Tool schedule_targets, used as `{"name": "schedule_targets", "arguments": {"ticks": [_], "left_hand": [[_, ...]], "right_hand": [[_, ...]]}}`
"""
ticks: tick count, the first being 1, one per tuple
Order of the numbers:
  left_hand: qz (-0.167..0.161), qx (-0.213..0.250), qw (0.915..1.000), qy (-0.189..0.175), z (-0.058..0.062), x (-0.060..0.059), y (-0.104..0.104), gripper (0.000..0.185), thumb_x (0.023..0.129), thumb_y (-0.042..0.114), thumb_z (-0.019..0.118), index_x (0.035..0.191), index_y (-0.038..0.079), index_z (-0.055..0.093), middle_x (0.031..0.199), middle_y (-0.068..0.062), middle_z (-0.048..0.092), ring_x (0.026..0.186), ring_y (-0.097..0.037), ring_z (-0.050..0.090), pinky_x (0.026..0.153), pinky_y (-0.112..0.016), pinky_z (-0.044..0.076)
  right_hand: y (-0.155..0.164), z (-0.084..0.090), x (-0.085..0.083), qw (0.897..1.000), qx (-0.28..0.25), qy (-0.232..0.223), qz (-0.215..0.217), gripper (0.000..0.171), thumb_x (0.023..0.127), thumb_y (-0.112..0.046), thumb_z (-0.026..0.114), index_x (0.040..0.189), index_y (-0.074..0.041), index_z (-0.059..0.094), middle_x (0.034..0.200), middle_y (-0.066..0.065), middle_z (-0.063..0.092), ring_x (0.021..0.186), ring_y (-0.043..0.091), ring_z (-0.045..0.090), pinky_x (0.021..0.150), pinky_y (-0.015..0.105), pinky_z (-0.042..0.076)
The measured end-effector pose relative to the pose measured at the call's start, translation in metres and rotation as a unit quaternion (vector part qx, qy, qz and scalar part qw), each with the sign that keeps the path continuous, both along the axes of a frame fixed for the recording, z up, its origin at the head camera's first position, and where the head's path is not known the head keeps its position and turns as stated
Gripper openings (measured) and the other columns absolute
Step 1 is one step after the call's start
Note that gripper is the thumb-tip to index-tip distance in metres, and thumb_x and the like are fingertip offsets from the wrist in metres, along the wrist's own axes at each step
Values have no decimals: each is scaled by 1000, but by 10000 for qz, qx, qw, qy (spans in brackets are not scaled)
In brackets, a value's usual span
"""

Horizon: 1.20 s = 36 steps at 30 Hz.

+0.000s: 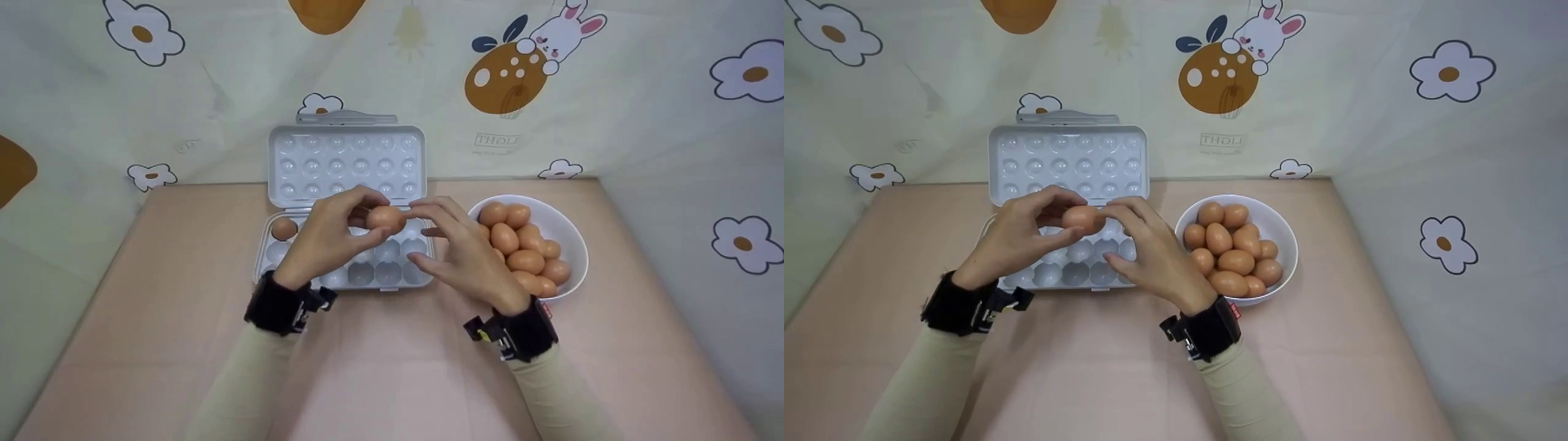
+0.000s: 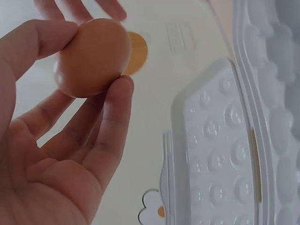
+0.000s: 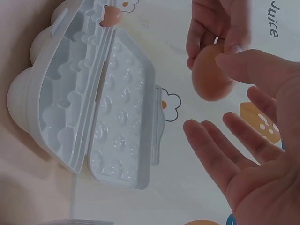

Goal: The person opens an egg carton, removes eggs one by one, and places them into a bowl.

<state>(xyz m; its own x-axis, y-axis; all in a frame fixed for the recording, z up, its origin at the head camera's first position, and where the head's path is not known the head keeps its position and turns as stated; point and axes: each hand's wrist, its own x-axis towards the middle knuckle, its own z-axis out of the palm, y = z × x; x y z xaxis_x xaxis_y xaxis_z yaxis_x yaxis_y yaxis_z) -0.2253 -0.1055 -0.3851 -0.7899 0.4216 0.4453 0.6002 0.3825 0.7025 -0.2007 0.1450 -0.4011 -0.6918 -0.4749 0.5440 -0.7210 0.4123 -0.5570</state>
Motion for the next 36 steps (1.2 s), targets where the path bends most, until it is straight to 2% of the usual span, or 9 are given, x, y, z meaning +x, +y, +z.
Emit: {"name": "schedule_targets", "arguments": {"ticks": [9, 18, 23, 27, 31, 34, 36], "left_hand": [[-291, 533, 9977, -309, 0, 12, 15, 35, 93, 17, 84, 122, 5, 67, 112, -5, 74, 95, -14, 75, 87, -26, 62], [-609, 481, 9953, -575, -4, 13, 22, 34, 92, 6, 81, 122, 5, 65, 116, -5, 74, 101, -15, 74, 91, -27, 61], [-688, 399, 9951, -583, -3, 11, 19, 34, 95, 12, 81, 123, 5, 64, 116, -5, 73, 102, -15, 74, 92, -27, 61], [-581, 409, 9959, -558, -1, 11, 15, 36, 97, 23, 80, 125, 5, 64, 117, -7, 74, 101, -15, 74, 92, -27, 61], [-328, 226, 9984, -396, -2, 9, 12, 35, 98, 26, 79, 125, 7, 66, 118, -6, 74, 101, -13, 74, 93, -27, 60], [-176, 57, 9997, -182, -3, 7, 10, 33, 98, 26, 79, 123, 8, 68, 117, -4, 73, 101, -14, 73, 92, -28, 60], [-125, -22, 9999, -73, -3, 7, 9, 31, 98, 25, 79, 122, 9, 69, 117, -2, 73, 101, -14, 73, 91, -28, 60]], "right_hand": [[0, 0, -1, 9977, -361, 415, 408, 52, 88, -3, 85, 135, -11, 65, 139, 2, 59, 123, 15, 62, 97, 29, 59], [2, 2, -1, 9967, -187, 724, 321, 40, 91, -7, 84, 128, -12, 70, 131, 0, 65, 121, 13, 63, 95, 26, 59], [6, 6, 0, 9959, 79, 877, 191, 38, 91, -9, 85, 126, -12, 71, 128, 0, 67, 119, 13, 64, 95, 25, 59], [21, 15, 4, 9958, 268, 861, -131, 41, 88, -6, 86, 125, -14, 72, 127, -2, 68, 115, 12, 65, 93, 24, 59], [48, 27, 6, 9956, 427, 671, -487, 41, 85, -1, 86, 122, -14, 73, 123, -3, 69, 109, 12, 66, 90, 24, 59], [75, 37, 3, 9925, 726, 654, -729, 42, 83, 0, 88, 119, -15, 74, 119, -4, 71, 106, 12, 66, 89, 22, 58], [96, 43, -1, 9861, 1097, 849, -912, 42, 80, 0, 89, 117, -16, 75, 114, -5, 72, 102, 12, 66, 86, 21, 58]]}}
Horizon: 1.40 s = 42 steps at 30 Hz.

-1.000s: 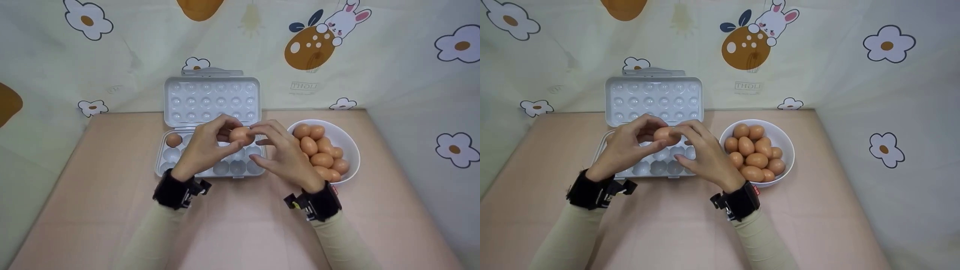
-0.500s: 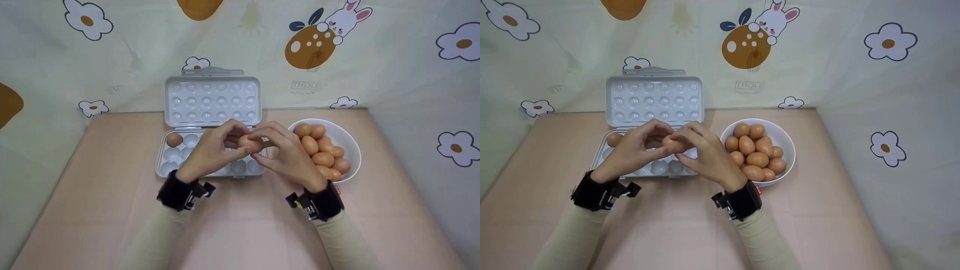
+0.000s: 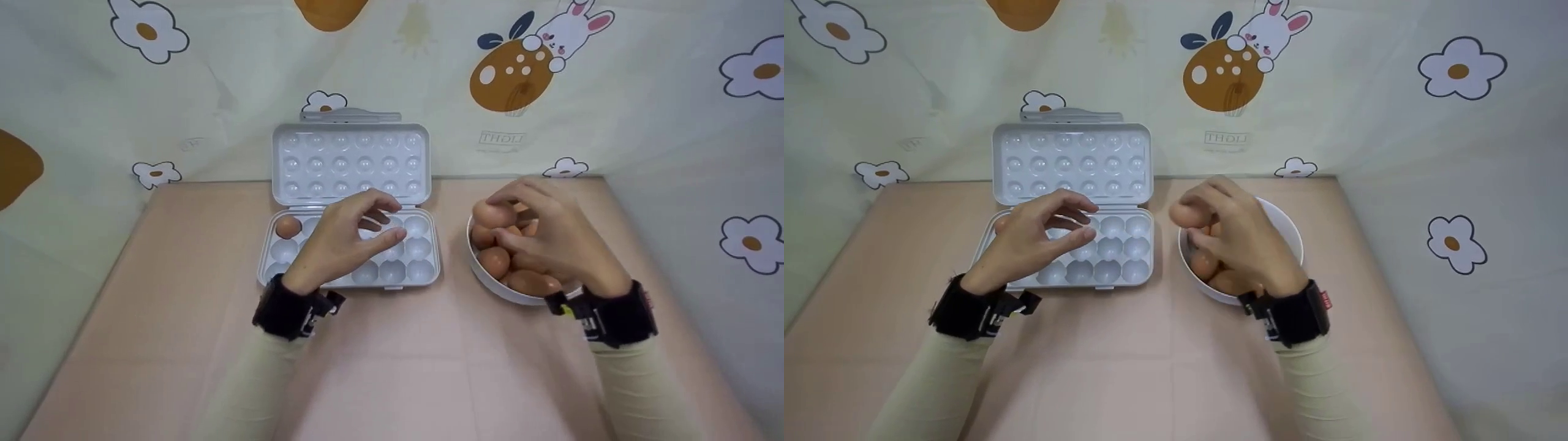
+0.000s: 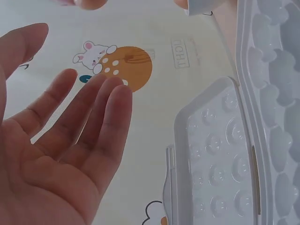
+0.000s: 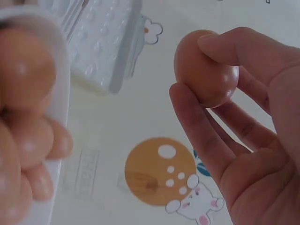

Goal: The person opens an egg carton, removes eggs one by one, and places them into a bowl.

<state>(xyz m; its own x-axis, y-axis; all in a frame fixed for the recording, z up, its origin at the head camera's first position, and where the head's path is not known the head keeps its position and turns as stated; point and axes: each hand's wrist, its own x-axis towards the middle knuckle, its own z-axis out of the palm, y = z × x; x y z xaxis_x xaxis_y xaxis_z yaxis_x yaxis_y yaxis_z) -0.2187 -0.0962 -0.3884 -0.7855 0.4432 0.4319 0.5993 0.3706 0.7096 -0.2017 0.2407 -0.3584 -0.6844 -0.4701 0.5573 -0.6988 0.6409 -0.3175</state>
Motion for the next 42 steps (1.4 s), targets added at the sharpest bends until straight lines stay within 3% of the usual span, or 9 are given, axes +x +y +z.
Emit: {"name": "schedule_targets", "arguments": {"ticks": [5, 12, 16, 24, 32, 42], "left_hand": [[57, -55, 9999, 123, -1, -1, -2, 29, 97, 22, 79, 121, 9, 70, 116, -1, 73, 100, -17, 73, 90, -28, 61], [158, -134, 9997, 157, -1, -2, -4, 27, 97, 22, 80, 120, 10, 71, 114, -1, 72, 101, -15, 72, 90, -28, 61], [208, -173, 9995, 152, -1, -2, -5, 28, 97, 22, 80, 120, 9, 71, 113, -1, 72, 101, -16, 72, 90, -28, 61], [201, -144, 9996, 149, -2, -2, -6, 26, 97, 23, 80, 118, 10, 71, 112, 0, 72, 101, -16, 71, 90, -32, 62], [189, -137, 9995, 214, -1, -3, -6, 22, 98, 23, 79, 116, 12, 72, 110, 1, 71, 101, -16, 71, 90, -31, 62], [208, -153, 9996, 126, -1, -2, -10, 25, 98, 23, 79, 118, 9, 72, 113, -1, 72, 102, -17, 71, 91, -33, 62]], "right_hand": [[44, 10, -11, 9962, 808, 184, -257, 43, 74, 6, 90, 111, -12, 76, 104, -1, 71, 88, 12, 64, 74, 20, 56], [75, 6, -28, 9826, 1722, -524, -467, 43, 72, 12, 89, 107, -8, 73, 100, 5, 64, 86, 19, 57, 68, 35, 52], [81, -2, -37, 9745, 2039, -692, -632, 36, 72, 9, 89, 102, -6, 74, 91, 7, 61, 82, 23, 54, 67, 39, 47], [86, -23, -51, 9731, 2195, -143, -686, 31, 68, 1, 92, 91, -6, 74, 81, 9, 62, 76, 27, 55, 71, 43, 41], [88, -30, -49, 9594, 2391, -924, -1178, 29, 76, -1, 87, 102, -4, 72, 88, 12, 60, 80, 29, 55, 69, 42, 44], [91, -35, -45, 9596, 2271, -1024, -1304, 33, 74, 2, 87, 101, -3, 67, 83, 10, 56, 78, 29, 54, 67, 40, 42]]}}
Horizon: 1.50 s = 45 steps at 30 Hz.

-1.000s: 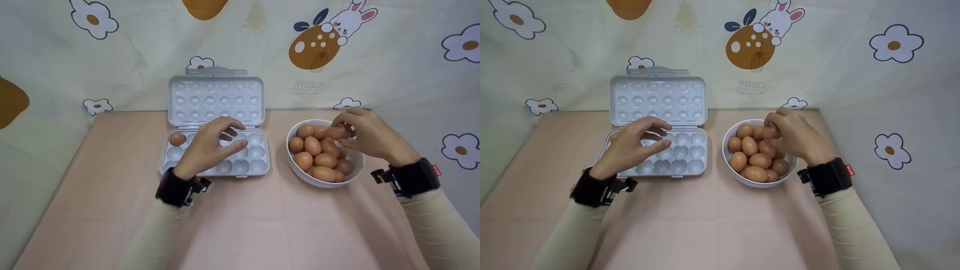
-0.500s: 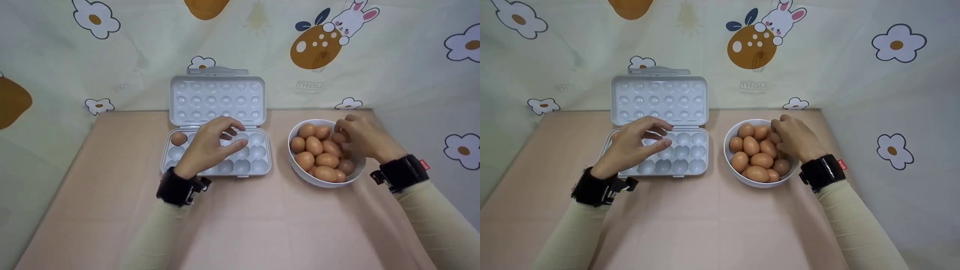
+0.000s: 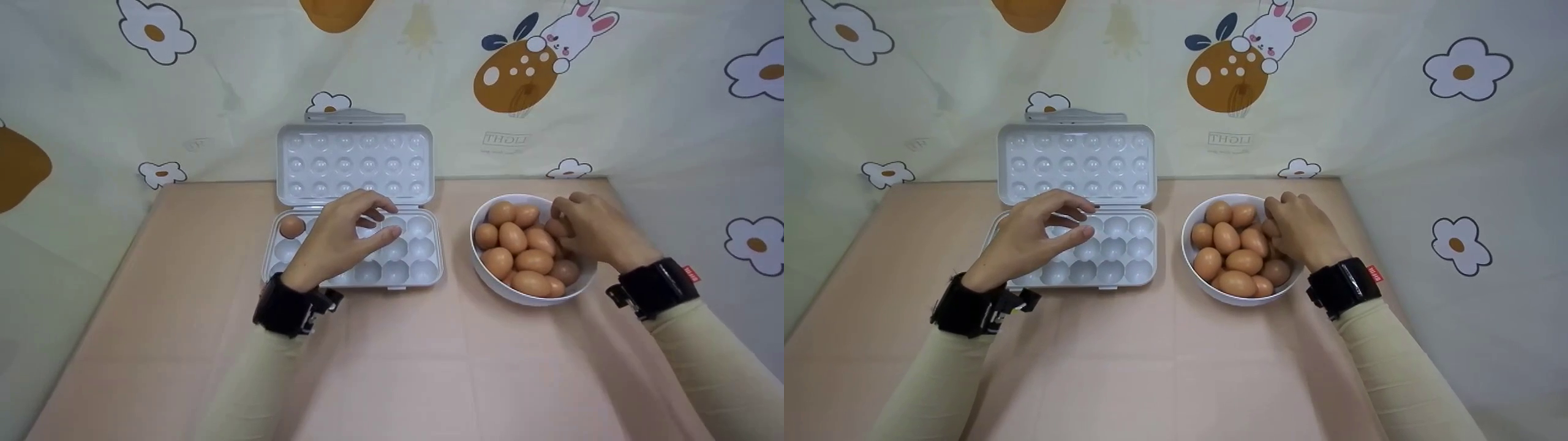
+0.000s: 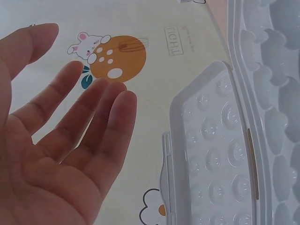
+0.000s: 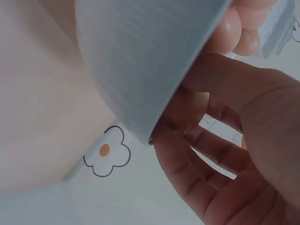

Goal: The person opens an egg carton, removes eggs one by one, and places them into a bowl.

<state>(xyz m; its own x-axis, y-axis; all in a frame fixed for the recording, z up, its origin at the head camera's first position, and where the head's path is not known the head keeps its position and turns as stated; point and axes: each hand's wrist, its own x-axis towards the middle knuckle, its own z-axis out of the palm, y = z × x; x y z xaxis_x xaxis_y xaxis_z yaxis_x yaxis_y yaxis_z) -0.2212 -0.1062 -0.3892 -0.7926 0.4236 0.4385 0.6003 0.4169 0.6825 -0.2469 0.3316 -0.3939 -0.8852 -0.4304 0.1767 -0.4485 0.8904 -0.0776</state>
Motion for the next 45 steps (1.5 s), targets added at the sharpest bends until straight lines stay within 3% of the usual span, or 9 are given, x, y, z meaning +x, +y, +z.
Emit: {"name": "schedule_targets", "arguments": {"ticks": [7, 11, 14, 16, 23, 26, 31, 38, 45], "left_hand": [[55, -24, 10000, -1, 3, -1, -6, 27, 97, 23, 79, 119, 9, 72, 115, -1, 73, 105, -24, 73, 92, -31, 61], [148, -39, 9999, 31, 4, -1, -10, 27, 97, 22, 80, 119, 9, 72, 117, -2, 73, 105, -20, 72, 92, -30, 61], [244, -69, 9997, 20, 6, -1, -14, 27, 97, 21, 80, 119, 9, 72, 118, -3, 73, 105, -17, 71, 92, -29, 60], [306, -71, 9995, 22, 7, -1, -17, 27, 97, 21, 80, 119, 9, 72, 118, -5, 73, 105, -18, 71, 92, -30, 60], [554, 70, 9982, 237, 8, -2, -28, 27, 95, 18, 82, 118, 9, 73, 116, -1, 72, 107, -22, 71, 92, -33, 61], [635, 91, 9975, 301, 9, -3, -33, 26, 96, 19, 81, 118, 10, 73, 116, 1, 72, 107, -19, 71, 92, -34, 61], [748, 23, 9968, 287, 9, -5, -40, 27, 96, 22, 81, 120, 11, 74, 117, 0, 73, 108, -17, 70, 92, -36, 61], [885, -365, 9953, 153, 6, -16, -49, 29, 96, 22, 81, 121, 9, 72, 119, -6, 73, 109, -23, 70, 93, -38, 61], [982, -1189, 9878, -209, 1, -39, -67, 31, 97, 25, 79, 121, 7, 71, 123, -10, 73, 111, -31, 69, 97, -45, 57]], "right_hand": [[-7, 7, 11, 9996, -247, 120, 107, 35, 80, 1, 85, 113, 1, 72, 99, 19, 64, 88, 36, 60, 76, 49, 48], [-25, 20, 21, 9922, -765, 839, 523, 33, 82, 1, 82, 114, 1, 73, 105, 21, 69, 96, 41, 63, 83, 53, 49], [-44, 30, 29, 9812, -990, 1463, 781, 34, 80, -2, 82, 113, -3, 74, 104, 14, 73, 90, 35, 66, 80, 47, 50], [-57, 34, 34, 9778, -1138, 1544, 846, 34, 82, -4, 81, 116, -5, 74, 107, 10, 73, 89, 30, 66, 78, 44, 50], [-99, 32, 49, 9723, -2131, 746, 601, 45, 90, -9, 80, 133, -13, 68, 139, 3, 63, 128, 25, 58, 102, 47, 52], [-113, 30, 51, 9648, -2454, 673, 656, 50, 90, -6, 81, 138, -13, 67, 143, 3, 61, 126, 22, 61, 102, 42, 56], [-137, 25, 54, 9525, -2939, 313, 739, 55, 92, -10, 82, 143, -17, 64, 147, -2, 57, 101, 13, 68, 94, 30, 58], [-162, 13, 50, 9422, -3144, 4, 1156, 56, 93, -10, 82, 145, -17, 62, 147, 0, 56, 133, 15, 56, 96, 32, 60], [-169, 1, 46, 9450, -3018, -257, 1233, 60, 93, -11, 82, 148, -20, 60, 149, -2, 54, 137, 12, 53, 100, 31, 58]]}}
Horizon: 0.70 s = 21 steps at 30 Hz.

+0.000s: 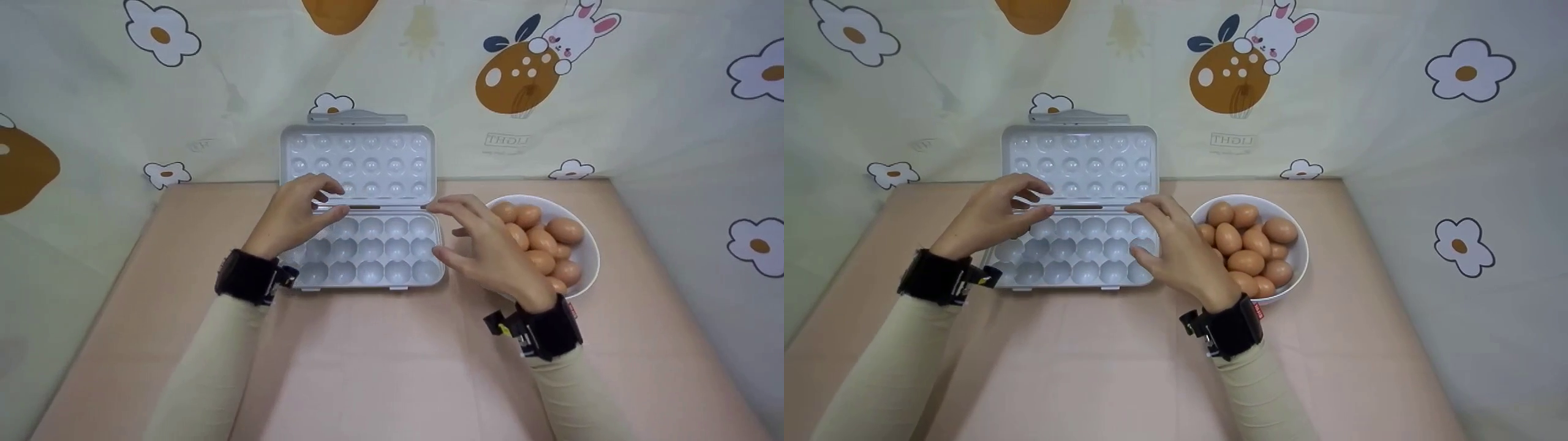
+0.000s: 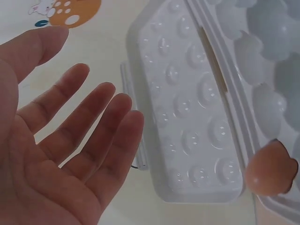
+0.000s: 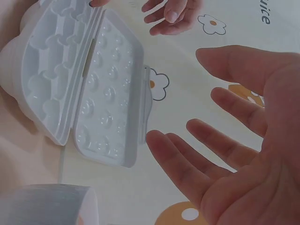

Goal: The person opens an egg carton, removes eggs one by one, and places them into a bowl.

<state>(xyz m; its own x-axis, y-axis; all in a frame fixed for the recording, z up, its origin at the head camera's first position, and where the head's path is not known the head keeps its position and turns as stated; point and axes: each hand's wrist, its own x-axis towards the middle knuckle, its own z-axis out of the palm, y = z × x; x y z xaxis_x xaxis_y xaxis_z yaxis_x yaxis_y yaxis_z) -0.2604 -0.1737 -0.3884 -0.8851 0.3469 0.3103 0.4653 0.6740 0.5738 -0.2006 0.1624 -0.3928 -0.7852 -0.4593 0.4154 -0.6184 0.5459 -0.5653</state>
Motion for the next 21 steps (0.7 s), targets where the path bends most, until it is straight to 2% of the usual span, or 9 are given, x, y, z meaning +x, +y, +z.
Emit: {"name": "schedule_targets", "arguments": {"ticks": [5, 9, 12, 15, 18, 21], "left_hand": [[125, -617, 9974, -344, -5, -14, -16, 34, 97, 25, 78, 123, 5, 70, 126, -16, 72, 115, -36, 66, 100, -51, 53], [222, -959, 9936, -555, -10, -19, -28, 35, 94, 20, 80, 122, 3, 70, 128, -19, 70, 118, -40, 63, 103, -56, 51], [338, -1232, 9893, -700, -16, -20, -35, 33, 89, 10, 80, 119, 0, 70, 122, -22, 69, 113, -41, 61, 100, -57, 51], [489, -1454, 9847, -826, -22, -18, -40, 27, 89, 2, 74, 115, -2, 71, 111, -22, 68, 103, -40, 61, 93, -56, 53], [646, -1508, 9821, -923, -26, -16, -40, 22, 91, 0, 66, 112, -2, 71, 105, -20, 66, 97, -37, 61, 88, -52, 54], [804, -1553, 9801, -936, -27, -16, -38, 17, 93, 2, 64, 108, -1, 71, 103, -16, 62, 94, -35, 59, 85, -49, 54]], "right_hand": [[-5, -6, -2, 9999, 97, -20, 100, 60, 93, -12, 82, 148, -16, 59, 151, 1, 52, 137, 13, 53, 100, 32, 57], [-8, -8, -1, 9997, 218, 41, 108, 58, 93, -13, 82, 147, -16, 60, 152, 2, 52, 131, 14, 59, 99, 27, 57], [-9, -10, -1, 9994, 335, 80, 74, 59, 93, -15, 83, 147, -18, 60, 152, 2, 52, 126, 15, 62, 98, 26, 57], [-9, -11, -2, 9994, 338, 77, 88, 61, 92, -15, 83, 148, -19, 59, 152, 4, 52, 124, 17, 63, 98, 30, 58], [-8, -11, -2, 9995, 297, 72, 104, 61, 92, -15, 84, 148, -19, 59, 152, 6, 53, 124, 18, 64, 98, 35, 59], [-8, -10, -2, 9994, 312, 88, 72, 61, 92, -15, 84, 148, -19, 59, 152, 5, 53, 123, 17, 64, 98, 34, 59]]}}
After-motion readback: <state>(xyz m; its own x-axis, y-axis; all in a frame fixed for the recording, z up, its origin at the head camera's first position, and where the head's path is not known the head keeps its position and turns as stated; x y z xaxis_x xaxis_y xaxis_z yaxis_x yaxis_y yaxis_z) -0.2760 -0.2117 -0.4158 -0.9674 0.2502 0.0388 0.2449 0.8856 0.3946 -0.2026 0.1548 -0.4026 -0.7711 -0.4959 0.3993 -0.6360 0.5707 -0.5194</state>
